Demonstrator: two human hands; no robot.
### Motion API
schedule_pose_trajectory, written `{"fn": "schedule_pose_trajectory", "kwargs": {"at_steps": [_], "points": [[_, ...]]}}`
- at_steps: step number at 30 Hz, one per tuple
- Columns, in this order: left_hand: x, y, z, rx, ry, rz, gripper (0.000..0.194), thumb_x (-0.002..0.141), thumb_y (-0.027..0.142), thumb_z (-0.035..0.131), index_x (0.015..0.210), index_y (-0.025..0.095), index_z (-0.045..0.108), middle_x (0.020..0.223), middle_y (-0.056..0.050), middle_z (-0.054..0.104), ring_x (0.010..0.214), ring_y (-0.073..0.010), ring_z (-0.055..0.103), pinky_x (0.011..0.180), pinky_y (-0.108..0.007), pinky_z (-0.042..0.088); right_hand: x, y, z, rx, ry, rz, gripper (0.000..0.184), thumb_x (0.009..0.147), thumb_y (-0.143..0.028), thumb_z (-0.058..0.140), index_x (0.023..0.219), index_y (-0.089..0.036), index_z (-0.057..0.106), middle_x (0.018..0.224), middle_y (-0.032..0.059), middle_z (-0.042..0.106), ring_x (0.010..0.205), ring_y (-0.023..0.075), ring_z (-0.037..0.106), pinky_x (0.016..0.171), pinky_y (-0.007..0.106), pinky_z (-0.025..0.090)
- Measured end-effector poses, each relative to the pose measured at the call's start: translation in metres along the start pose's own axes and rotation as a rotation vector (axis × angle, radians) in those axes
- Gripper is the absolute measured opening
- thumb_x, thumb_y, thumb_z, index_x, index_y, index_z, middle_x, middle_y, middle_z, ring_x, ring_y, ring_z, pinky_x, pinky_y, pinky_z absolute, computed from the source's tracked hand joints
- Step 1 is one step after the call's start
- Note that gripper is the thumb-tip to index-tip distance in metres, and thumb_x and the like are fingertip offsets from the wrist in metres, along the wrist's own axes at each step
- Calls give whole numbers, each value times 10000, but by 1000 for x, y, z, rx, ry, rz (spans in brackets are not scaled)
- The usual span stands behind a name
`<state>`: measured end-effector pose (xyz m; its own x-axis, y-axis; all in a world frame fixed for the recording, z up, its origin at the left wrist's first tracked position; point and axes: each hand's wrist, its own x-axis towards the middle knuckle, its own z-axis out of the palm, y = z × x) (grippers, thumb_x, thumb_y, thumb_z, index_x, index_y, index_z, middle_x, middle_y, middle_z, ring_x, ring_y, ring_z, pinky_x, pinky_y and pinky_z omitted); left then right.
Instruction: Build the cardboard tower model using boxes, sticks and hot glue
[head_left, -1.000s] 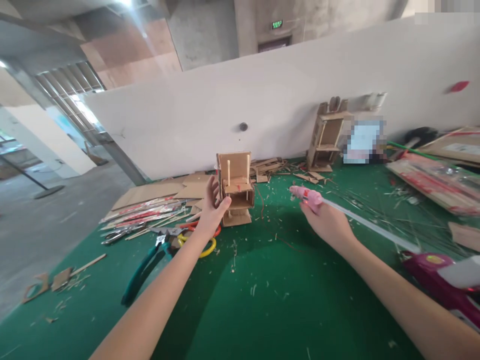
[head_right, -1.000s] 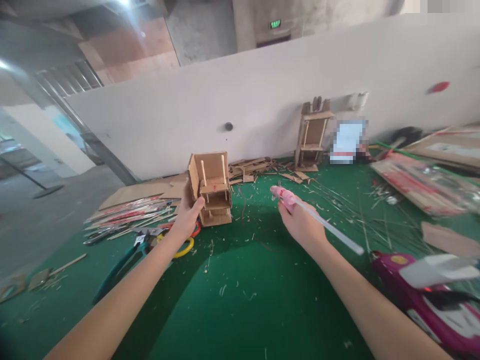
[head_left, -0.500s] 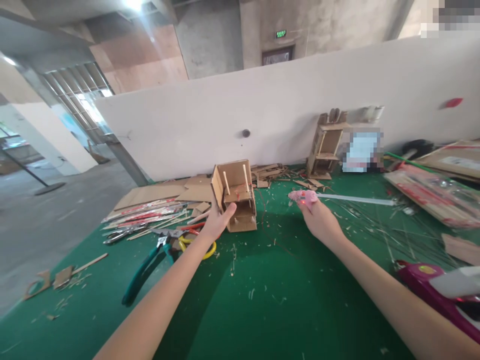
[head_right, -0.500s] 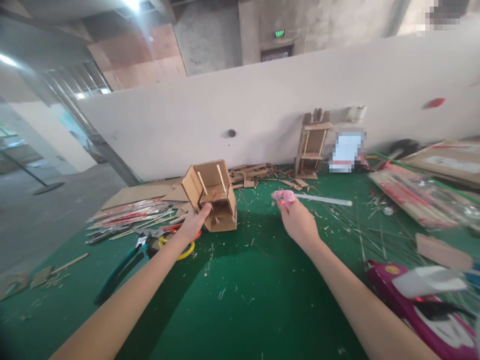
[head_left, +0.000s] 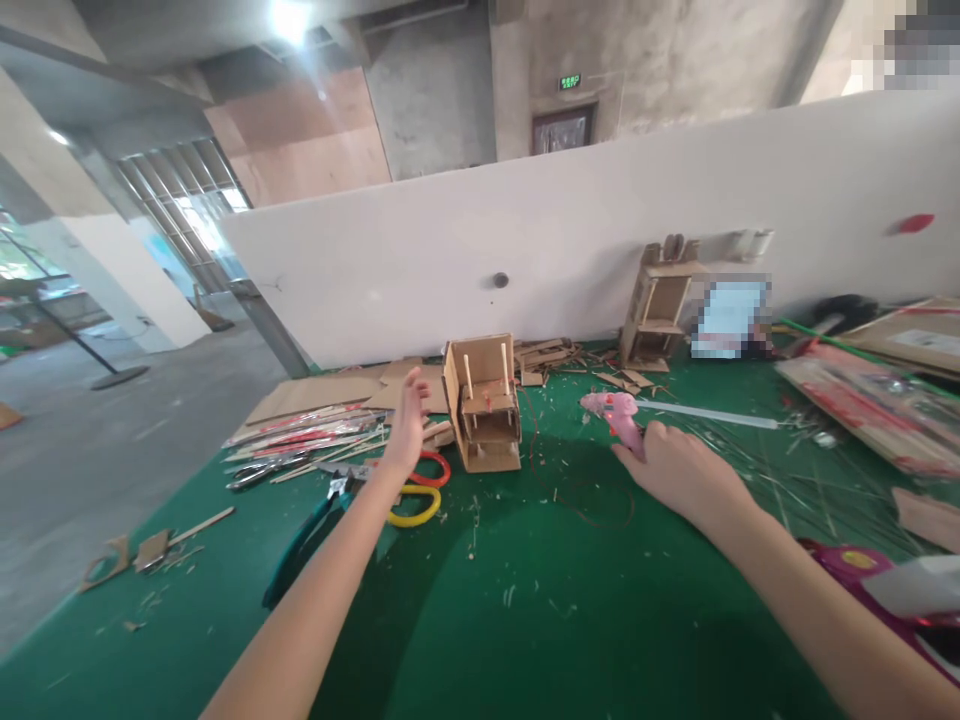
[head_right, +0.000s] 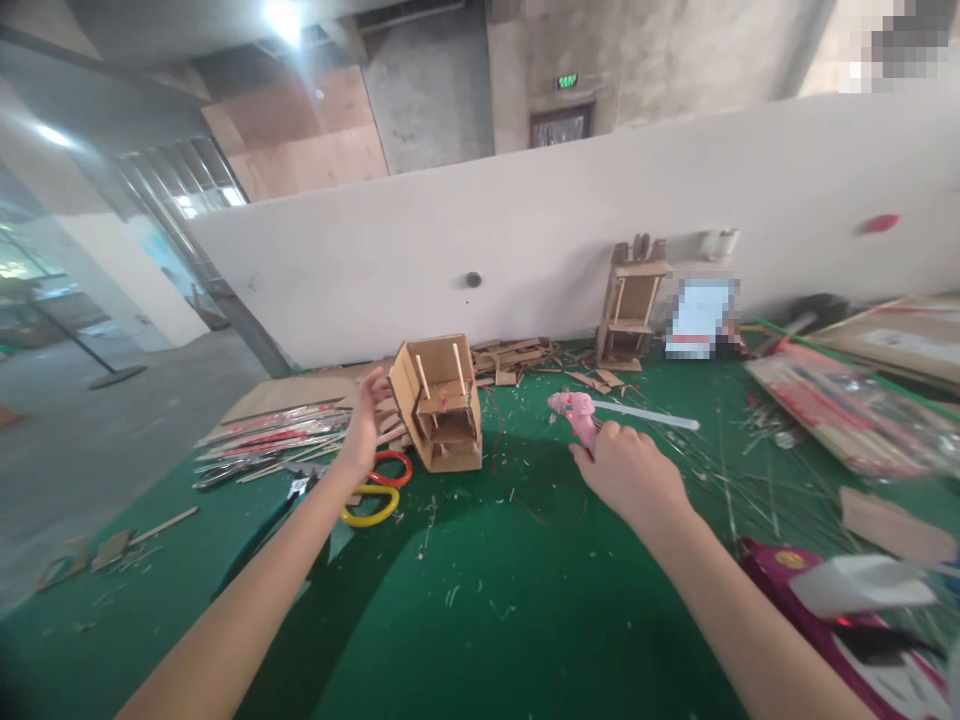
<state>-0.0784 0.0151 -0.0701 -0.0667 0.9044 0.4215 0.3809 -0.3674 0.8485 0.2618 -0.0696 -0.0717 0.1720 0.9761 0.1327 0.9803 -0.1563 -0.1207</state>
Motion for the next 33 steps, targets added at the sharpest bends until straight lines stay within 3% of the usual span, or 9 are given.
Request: {"fn": "schedule_pose_trajectory", "kwargs": {"at_steps": [2,4,6,9,13,18,23,27,33], "points": [[11,-5,-20,315,54,10,574,930,567,211,1302,188,430,1212,-134,569,1168,-245,520,979,-410,407,-17,-2,-12,-52,34,9,387,873,-490,414,794,-161,602,786,171,668,743,326,655,544,367,411],[16,-10,-39,742,-90,32,502,911,496,331,1243,160,498,1189,-155,589,1202,-295,480,1041,-449,318,-31,-7,-23,-37,34,15,385,874,-499,413,725,-196,597,702,137,664,608,285,637,466,335,366],[16,-14,-50,816,-222,24,391,831,484,495,1069,201,619,1146,-124,631,1171,-316,503,1034,-435,317,-41,-15,-29,6,45,-48,364,874,-496,429,727,-217,611,648,100,660,520,242,611,432,299,323],[10,-20,-52,852,-361,-9,317,809,487,512,942,245,668,1045,-87,682,1095,-305,561,947,-394,394,-46,-30,-26,120,62,-223,316,899,-457,422,816,-246,643,677,47,679,550,215,625,438,274,322],[13,-19,-53,904,-408,-22,334,834,421,467,1067,265,649,1165,-84,659,1167,-290,536,955,-370,390,-48,-47,-6,242,168,-407,294,944,-357,380,901,-239,646,834,26,712,728,201,662,540,287,417],[28,-5,-92,971,-463,-61,409,805,303,448,1163,195,615,1266,-121,613,1159,-280,560,962,-345,391,-57,-54,11,316,139,-511,285,953,-301,379,917,-206,645,863,32,705,769,182,662,658,300,476],[19,13,-123,1018,-627,-234,441,588,445,673,946,189,683,973,-98,724,870,-314,656,737,-341,493,-60,-56,14,334,154,-574,273,951,-259,379,925,-201,644,863,38,706,781,180,659,685,303,477],[-4,22,-117,889,-917,-226,608,596,467,684,1137,198,617,1095,-81,688,946,-302,641,769,-332,497,-62,-58,18,345,156,-631,252,939,-239,394,920,-213,644,858,34,705,748,170,651,649,286,461],[-29,27,-101,923,-938,-56,977,500,424,760,1395,238,415,1314,-123,549,1152,-379,528,910,-411,463,-72,-71,14,244,89,-762,244,935,-222,396,903,-198,636,814,37,673,744,177,620,674,308,443]]}}
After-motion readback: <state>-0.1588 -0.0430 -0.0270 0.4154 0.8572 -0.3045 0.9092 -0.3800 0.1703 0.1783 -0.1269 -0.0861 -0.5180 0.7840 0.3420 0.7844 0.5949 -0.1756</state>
